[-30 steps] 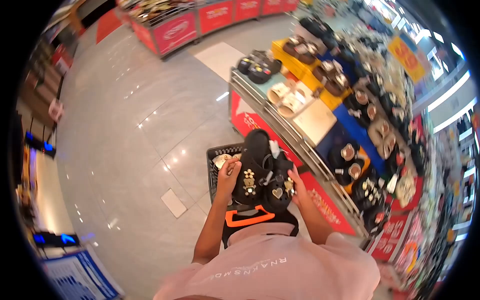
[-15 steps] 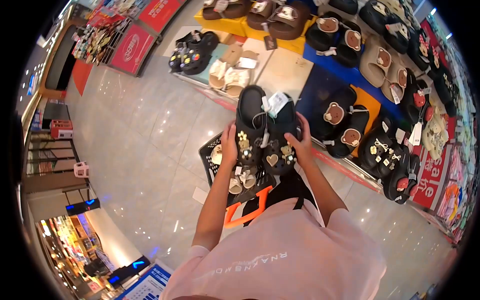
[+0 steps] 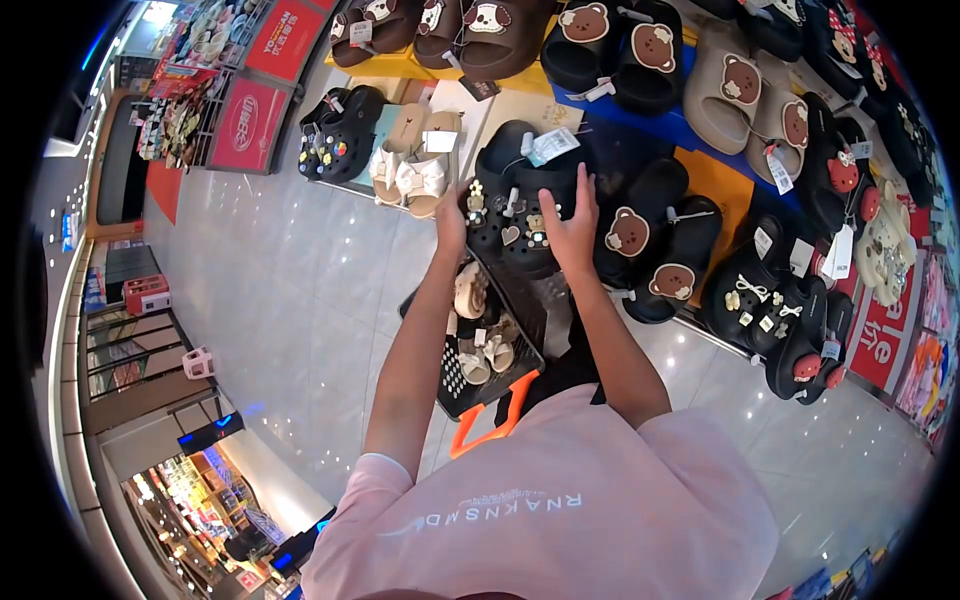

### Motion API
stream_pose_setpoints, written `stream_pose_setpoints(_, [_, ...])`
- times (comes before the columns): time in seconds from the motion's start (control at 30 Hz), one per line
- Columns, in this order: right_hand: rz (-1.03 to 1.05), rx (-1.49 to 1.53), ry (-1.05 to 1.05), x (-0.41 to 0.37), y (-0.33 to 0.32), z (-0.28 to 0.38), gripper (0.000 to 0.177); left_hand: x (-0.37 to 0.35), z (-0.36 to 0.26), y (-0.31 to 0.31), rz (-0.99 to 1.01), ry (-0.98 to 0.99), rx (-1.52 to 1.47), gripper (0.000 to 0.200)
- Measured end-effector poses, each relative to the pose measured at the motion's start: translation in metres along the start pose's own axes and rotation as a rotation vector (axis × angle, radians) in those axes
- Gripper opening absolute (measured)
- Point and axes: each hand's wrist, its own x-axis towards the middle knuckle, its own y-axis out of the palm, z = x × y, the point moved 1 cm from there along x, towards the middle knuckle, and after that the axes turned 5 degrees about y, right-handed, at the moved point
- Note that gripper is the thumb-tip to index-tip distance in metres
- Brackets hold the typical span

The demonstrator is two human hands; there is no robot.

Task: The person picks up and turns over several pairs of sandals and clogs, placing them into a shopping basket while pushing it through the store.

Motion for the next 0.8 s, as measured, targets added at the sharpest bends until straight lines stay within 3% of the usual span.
stream_pose_setpoints(0.1, [-0.005,0.053,-0.024,0.004,0.013,-0.013,0.074,0.016,0.012,-0.011,0.106,0.002,0.11,0.056])
stream_pose_setpoints(0.17, [0.005,0.13,-0.07,0.011,0.021,-0.021,0.073,0.021,0.01,-0.015,0.081,-0.12,-0.165,0.056])
stream_pose_setpoints(0.2, [0.007,-0.054,-0.116,0.009,0.025,-0.024,0.074,0.017,0.0,-0.013,0.055,-0.084,-0.118,0.055])
stream_pose_setpoints(0.3, [0.009,-0.109,-0.17,0.007,0.029,-0.031,0.077,0.02,0.029,-0.025,-0.059,0.324,0.323,0.054])
stream_pose_setpoints(0.33, [0.02,-0.096,-0.142,0.008,0.03,-0.031,0.078,-0.01,-0.003,-0.007,-0.19,0.38,0.473,0.051])
stream_pose_setpoints(0.43, [0.098,-0.011,-0.015,0.006,0.027,-0.025,0.078,-0.056,0.003,-0.013,-0.352,0.636,0.449,0.036])
stream_pose_setpoints(0.5, [0.151,0.018,0.08,0.009,0.025,-0.028,0.076,-0.104,0.014,-0.034,-0.422,0.529,0.431,0.029])
stream_pose_setpoints(0.53, [0.077,-0.03,0.022,0.002,0.021,-0.021,0.074,-0.135,0.025,-0.06,-0.292,0.364,0.509,0.025])
stream_pose_setpoints(0.57, [0.019,-0.14,-0.109,-0.014,0.006,0.021,0.069,-0.173,0.043,-0.099,-0.162,0.195,0.578,0.022])
stream_pose_setpoints(0.6, [0.061,-0.21,-0.256,-0.031,-0.008,0.046,0.063,-0.212,0.083,-0.14,-0.216,0.224,0.698,0.018])
stream_pose_setpoints(0.63, [0.092,-0.271,-0.412,-0.047,-0.015,0.061,0.058,-0.258,0.081,-0.164,-0.251,-0.013,0.723,0.015])
stream_pose_setpoints(0.67, [0.196,-0.27,-0.474,-0.065,-0.021,0.064,0.053,-0.306,0.112,-0.2,-0.354,0.046,0.497,0.014])
stream_pose_setpoints(0.7, [0.304,-0.275,-0.532,-0.087,-0.029,0.065,0.047,-0.354,0.121,-0.226,-0.387,-0.032,0.506,0.016])
stream_pose_setpoints(0.77, [0.482,-0.281,-0.53,-0.132,-0.037,0.062,0.031,-0.442,0.118,-0.263,-0.203,-0.399,0.632,0.016])
stream_pose_setpoints(0.8, [0.674,-0.268,-0.401,-0.152,-0.041,0.047,0.025,-0.487,0.135,-0.27,-0.169,-0.345,0.552,0.015])
